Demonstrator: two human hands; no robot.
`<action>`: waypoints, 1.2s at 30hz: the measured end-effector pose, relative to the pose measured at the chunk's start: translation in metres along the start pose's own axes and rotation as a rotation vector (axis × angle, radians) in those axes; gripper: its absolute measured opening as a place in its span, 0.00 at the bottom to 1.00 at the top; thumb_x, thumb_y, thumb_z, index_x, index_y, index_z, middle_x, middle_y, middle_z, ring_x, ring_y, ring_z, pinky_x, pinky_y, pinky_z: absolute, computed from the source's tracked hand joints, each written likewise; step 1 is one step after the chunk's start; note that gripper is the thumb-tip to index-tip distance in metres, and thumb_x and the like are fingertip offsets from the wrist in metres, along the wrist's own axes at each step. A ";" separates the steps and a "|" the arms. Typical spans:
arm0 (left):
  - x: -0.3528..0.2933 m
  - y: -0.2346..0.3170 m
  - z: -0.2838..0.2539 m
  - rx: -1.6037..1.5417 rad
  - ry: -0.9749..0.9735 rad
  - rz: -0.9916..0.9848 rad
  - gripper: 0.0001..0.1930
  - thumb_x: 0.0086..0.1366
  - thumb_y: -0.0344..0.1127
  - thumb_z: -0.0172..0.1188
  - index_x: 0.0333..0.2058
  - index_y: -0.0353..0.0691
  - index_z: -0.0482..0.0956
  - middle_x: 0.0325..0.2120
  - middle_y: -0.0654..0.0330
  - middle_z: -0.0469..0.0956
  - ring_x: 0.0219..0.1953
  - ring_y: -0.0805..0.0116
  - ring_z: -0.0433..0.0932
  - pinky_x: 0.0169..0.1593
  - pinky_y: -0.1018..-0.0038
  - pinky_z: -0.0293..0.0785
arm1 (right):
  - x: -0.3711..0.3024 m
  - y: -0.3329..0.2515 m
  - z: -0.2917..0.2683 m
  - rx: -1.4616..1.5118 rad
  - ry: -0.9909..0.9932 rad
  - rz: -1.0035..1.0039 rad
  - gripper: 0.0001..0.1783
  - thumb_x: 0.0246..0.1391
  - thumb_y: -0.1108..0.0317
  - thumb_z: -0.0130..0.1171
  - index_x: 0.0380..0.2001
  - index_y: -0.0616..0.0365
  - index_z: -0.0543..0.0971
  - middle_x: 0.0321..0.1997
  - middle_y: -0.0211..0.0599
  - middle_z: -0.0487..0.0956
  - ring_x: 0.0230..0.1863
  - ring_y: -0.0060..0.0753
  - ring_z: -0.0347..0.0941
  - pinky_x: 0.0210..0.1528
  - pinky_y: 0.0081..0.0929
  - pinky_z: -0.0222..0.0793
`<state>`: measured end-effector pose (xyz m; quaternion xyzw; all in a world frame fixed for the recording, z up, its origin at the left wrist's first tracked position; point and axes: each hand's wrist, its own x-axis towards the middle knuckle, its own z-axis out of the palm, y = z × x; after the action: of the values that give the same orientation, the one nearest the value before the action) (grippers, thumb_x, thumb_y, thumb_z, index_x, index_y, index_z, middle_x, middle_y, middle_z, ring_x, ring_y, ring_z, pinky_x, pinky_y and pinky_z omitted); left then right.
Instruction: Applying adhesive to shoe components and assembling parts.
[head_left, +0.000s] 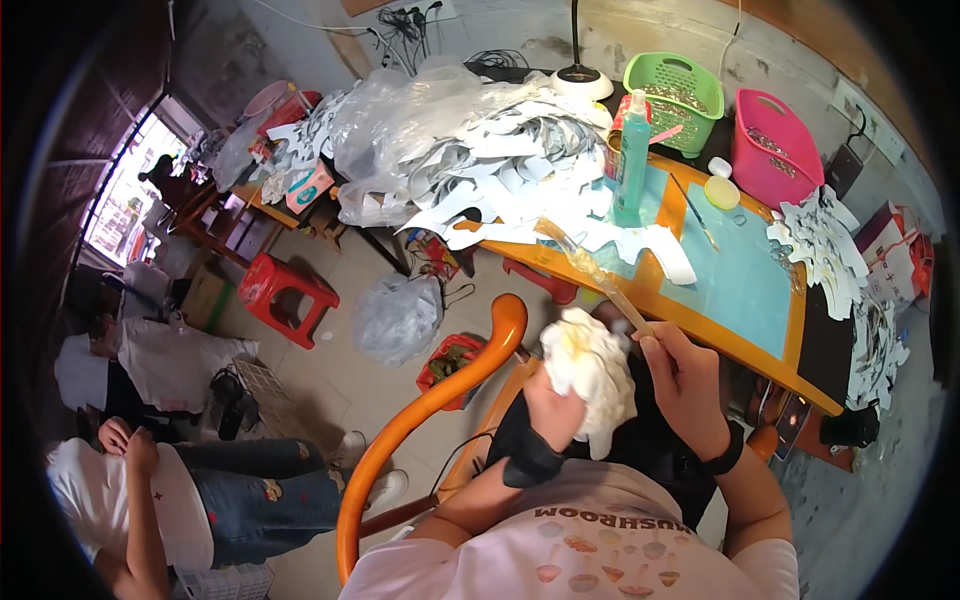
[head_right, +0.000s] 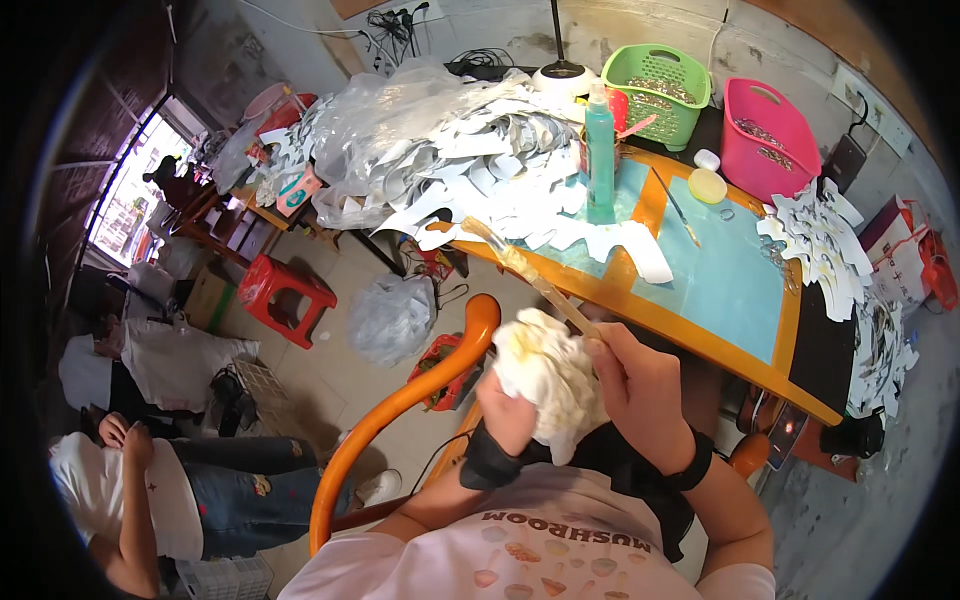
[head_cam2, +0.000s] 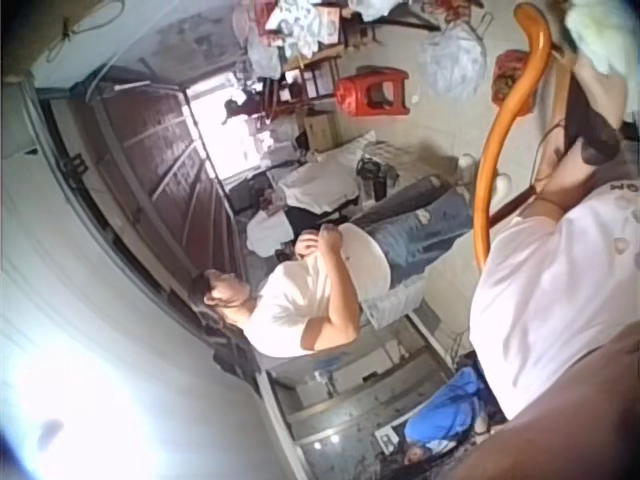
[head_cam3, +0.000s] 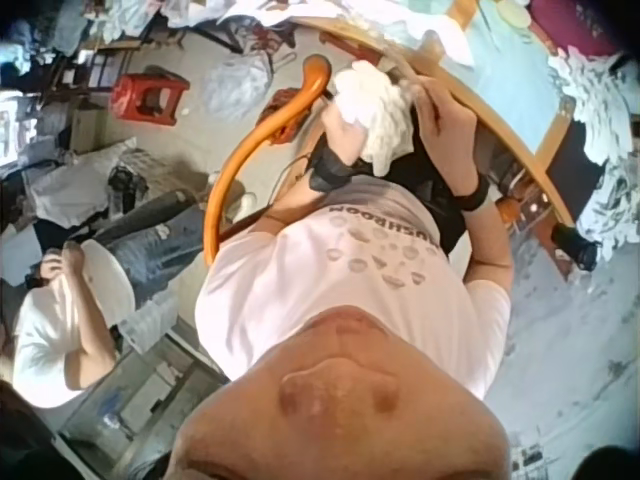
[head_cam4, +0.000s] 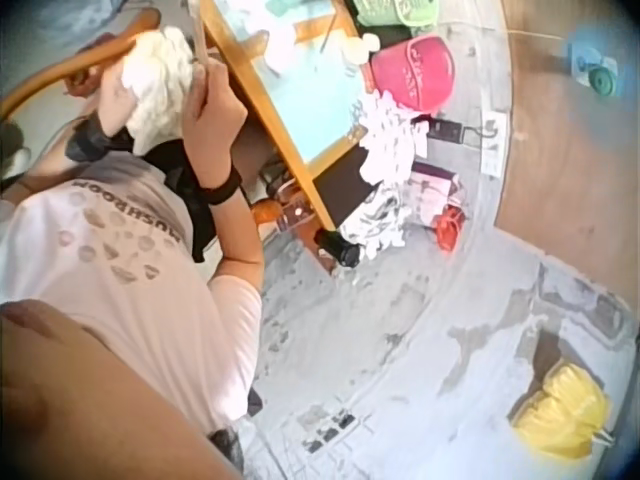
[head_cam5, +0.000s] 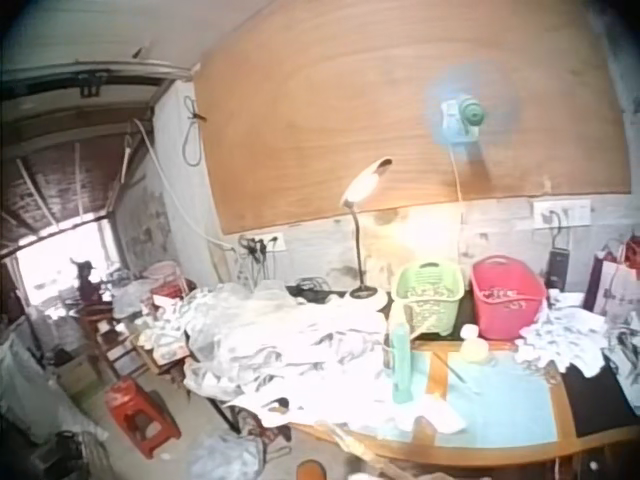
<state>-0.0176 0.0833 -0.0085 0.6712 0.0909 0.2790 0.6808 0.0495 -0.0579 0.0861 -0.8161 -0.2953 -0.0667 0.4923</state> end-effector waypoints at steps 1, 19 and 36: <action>0.009 0.004 -0.003 -0.085 0.009 0.028 0.14 0.60 0.23 0.54 0.46 0.28 0.73 0.42 0.58 0.78 0.43 0.73 0.75 0.48 0.75 0.71 | -0.002 0.001 -0.002 -0.001 -0.006 0.015 0.05 0.56 0.71 0.55 0.35 0.60 0.76 0.17 0.42 0.70 0.14 0.34 0.67 0.19 0.24 0.62; 0.059 0.043 -0.026 -0.146 -0.256 0.039 0.13 0.59 0.22 0.51 0.44 0.28 0.73 0.37 0.59 0.79 0.38 0.74 0.77 0.43 0.76 0.72 | -0.050 0.008 0.010 -0.067 -0.131 -0.001 0.06 0.54 0.75 0.54 0.37 0.61 0.75 0.18 0.46 0.70 0.17 0.43 0.71 0.20 0.28 0.63; 0.045 0.040 -0.004 0.156 0.163 0.424 0.15 0.58 0.29 0.56 0.42 0.24 0.74 0.32 0.50 0.79 0.34 0.63 0.79 0.39 0.73 0.73 | -0.049 0.012 0.004 0.300 -0.217 0.158 0.06 0.59 0.73 0.52 0.37 0.62 0.77 0.17 0.33 0.68 0.16 0.17 0.62 0.20 0.18 0.57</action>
<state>0.0078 0.1069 0.0414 0.7010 0.0240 0.4611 0.5435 0.0156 -0.0786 0.0553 -0.7566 -0.2885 0.1053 0.5773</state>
